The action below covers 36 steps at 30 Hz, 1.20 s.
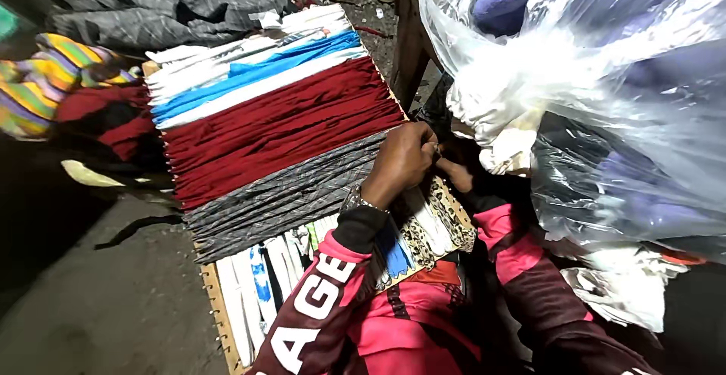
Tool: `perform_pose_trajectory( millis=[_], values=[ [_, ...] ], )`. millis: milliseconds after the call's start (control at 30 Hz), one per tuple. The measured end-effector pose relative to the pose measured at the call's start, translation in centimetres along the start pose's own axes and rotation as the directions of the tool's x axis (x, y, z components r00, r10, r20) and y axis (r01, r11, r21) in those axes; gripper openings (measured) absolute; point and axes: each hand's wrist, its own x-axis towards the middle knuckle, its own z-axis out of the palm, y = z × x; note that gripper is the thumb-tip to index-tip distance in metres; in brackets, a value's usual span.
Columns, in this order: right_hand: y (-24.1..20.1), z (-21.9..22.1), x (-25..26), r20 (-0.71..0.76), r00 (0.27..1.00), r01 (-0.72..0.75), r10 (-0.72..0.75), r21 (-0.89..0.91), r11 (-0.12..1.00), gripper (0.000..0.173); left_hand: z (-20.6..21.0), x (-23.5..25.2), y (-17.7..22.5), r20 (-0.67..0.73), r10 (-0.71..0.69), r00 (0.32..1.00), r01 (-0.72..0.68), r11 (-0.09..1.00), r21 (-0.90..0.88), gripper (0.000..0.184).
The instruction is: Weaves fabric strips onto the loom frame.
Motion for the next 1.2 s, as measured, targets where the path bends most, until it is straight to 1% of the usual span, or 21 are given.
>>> perform_pose_trajectory(
  millis=[67,133,200,267,300,333,367,400,467,533,600,733,767,833,867,933,1000,1033,1100,1133,1200],
  values=[
    [0.0,0.1,0.0,-0.016,0.997,-0.074,0.076,0.077,0.994,0.015,0.6,0.3,-0.1,-0.005,-0.003,1.000,0.003,1.000,-0.002,0.012],
    [0.7,0.0,0.6,-0.036,0.982,-0.179,0.187,0.171,0.969,0.012,1.3,0.5,-0.2,-0.001,-0.011,1.000,0.011,1.000,-0.008,0.011],
    [1.3,-0.2,1.1,-0.009,0.961,-0.266,0.278,0.256,0.929,0.013,2.2,0.5,-0.4,0.013,-0.010,1.000,0.010,1.000,-0.029,0.011],
    [0.7,-0.1,1.1,0.021,0.932,-0.353,0.361,0.267,0.897,0.016,3.1,0.3,-0.8,0.020,-0.003,1.000,0.004,0.999,-0.052,0.011],
    [0.7,0.1,1.0,0.002,0.934,-0.345,0.357,0.259,0.902,0.017,3.4,0.1,-1.0,0.019,-0.002,1.000,0.003,0.998,-0.059,0.011],
    [1.1,0.3,0.9,-0.033,0.954,-0.281,0.298,0.248,0.927,0.015,3.6,-0.3,-1.2,0.017,0.000,1.000,0.001,0.998,-0.064,0.012],
    [1.6,0.4,0.8,-0.068,0.977,-0.180,0.201,0.234,0.956,0.012,3.6,-0.9,-1.3,0.015,-0.001,1.000,0.002,0.997,-0.074,0.013],
    [1.8,0.4,0.6,-0.072,0.989,-0.109,0.127,0.213,0.971,0.010,3.5,-1.7,-1.3,0.007,-0.003,1.000,0.003,0.996,-0.085,0.014],
    [2.3,-0.1,0.3,-0.044,0.997,-0.050,0.056,0.124,0.991,0.009,3.3,-3.8,-1.3,0.001,-0.028,1.000,0.028,0.996,-0.083,0.017],
    [2.3,-0.8,0.3,0.004,0.998,-0.058,0.058,-0.025,0.998,0.012,3.4,-5.2,-2.1,0.061,-0.083,0.995,0.086,0.996,-0.040,0.023],
    [1.9,-1.2,0.3,0.043,0.995,-0.083,0.088,-0.118,0.990,0.016,3.4,-7.1,-3.0,0.123,-0.124,0.985,0.127,0.992,-0.018,0.025],
    [1.4,-1.9,0.4,0.149,0.983,-0.085,0.107,-0.149,0.985,0.016,2.8,-11.2,-5.0,0.209,-0.166,0.964,0.173,0.985,-0.011,0.031],
    [1.4,-2.1,0.4,0.165,0.980,-0.089,0.110,-0.128,0.988,0.017,2.5,-12.0,-5.4,0.212,-0.170,0.962,0.178,0.984,-0.020,0.030],
    [1.2,-1.7,0.1,0.147,0.982,-0.106,0.117,-0.081,0.991,0.016,1.9,-13.3,-6.2,0.190,-0.169,0.967,0.182,0.982,-0.050,0.029],
    [1.4,-1.6,0.1,0.145,0.983,-0.102,0.115,-0.094,0.990,0.017,1.6,-13.9,-6.6,0.168,-0.165,0.972,0.179,0.982,-0.068,0.029],
    [1.4,-1.5,0.4,0.128,0.987,-0.073,0.099,-0.192,0.979,0.023,0.8,-14.4,-7.3,0.105,-0.148,0.983,0.157,0.983,-0.089,0.029],
    [1.4,-1.5,0.8,0.102,0.989,-0.060,0.104,-0.367,0.928,0.034,0.1,-14.5,-7.6,0.057,-0.142,0.988,0.147,0.985,-0.095,0.029],
    [1.1,-1.4,0.8,0.088,0.990,-0.053,0.110,-0.491,0.870,0.038,-0.1,-14.4,-7.7,0.043,-0.140,0.989,0.144,0.984,-0.106,0.029],
    [0.7,-0.3,0.7,-0.007,0.997,-0.064,0.082,-0.688,0.722,0.040,-0.6,-14.4,-7.7,0.019,-0.135,0.991,0.136,0.979,-0.152,0.031],
    [0.5,0.2,0.7,-0.055,0.997,-0.074,0.051,-0.736,0.673,0.040,-0.7,-14.4,-7.7,-0.009,-0.130,0.991,0.127,0.975,-0.182,0.031],
    [-0.6,0.6,0.4,-0.083,0.997,-0.064,-0.001,-0.778,0.626,0.040,-0.9,-14.4,-7.8,-0.119,-0.132,0.984,0.105,0.972,-0.210,0.031]
  ],
)
